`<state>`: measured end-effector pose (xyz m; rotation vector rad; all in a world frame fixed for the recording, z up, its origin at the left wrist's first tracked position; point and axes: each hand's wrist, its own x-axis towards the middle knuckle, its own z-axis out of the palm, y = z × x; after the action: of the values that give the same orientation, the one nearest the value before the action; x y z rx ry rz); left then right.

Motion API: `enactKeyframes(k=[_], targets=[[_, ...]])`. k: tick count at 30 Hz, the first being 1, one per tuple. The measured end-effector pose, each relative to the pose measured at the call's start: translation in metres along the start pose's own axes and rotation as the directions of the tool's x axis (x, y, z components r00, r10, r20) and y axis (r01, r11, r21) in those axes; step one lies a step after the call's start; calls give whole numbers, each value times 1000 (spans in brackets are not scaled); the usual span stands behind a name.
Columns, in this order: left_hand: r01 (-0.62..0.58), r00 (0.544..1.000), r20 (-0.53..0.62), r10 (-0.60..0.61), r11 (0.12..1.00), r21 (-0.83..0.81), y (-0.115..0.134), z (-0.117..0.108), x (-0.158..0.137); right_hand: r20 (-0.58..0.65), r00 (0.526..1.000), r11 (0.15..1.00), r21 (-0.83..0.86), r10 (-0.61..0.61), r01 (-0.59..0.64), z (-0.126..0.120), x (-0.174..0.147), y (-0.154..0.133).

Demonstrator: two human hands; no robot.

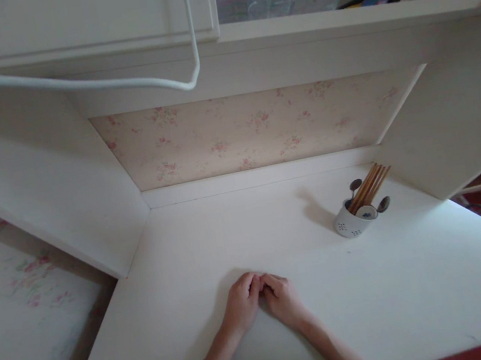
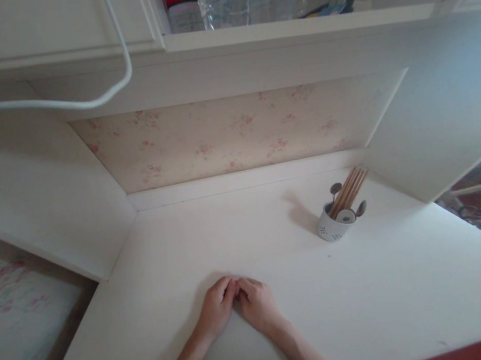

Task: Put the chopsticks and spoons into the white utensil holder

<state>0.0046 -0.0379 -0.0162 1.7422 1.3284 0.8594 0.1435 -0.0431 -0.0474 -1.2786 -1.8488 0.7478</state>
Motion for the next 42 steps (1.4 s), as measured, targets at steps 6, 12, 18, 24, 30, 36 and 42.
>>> enactKeyframes(k=[6,12,18,24,30,36,42], targets=[[2,1000,-3,-2,1000,-5,-1,0,0,-9,1000,1000,3,4,-4,-2,0,-2],[-5,1000,4,5,1000,-5,-2,0,0,-4,1000,1000,9,5,-5,-2,0,-2],[-4,1000,-2,4,1000,5,-3,2,-1,4,1000,1000,12,4,-4,-1,-1,-1],[-7,1000,7,7,1000,20,-3,1,-1,7,1000,1000,9,8,-8,1,-1,2],[-9,1000,4,9,1000,29,-4,2,0,10,1000,1000,13,8,-8,0,-1,2],[-6,1000,-1,6,1000,25,-4,2,0,13,1000,1000,18,10,-11,-3,0,-3],[-15,1000,-4,15,1000,23,-4,2,-1,11,1000,1000,16,11,-11,-1,0,-1]])
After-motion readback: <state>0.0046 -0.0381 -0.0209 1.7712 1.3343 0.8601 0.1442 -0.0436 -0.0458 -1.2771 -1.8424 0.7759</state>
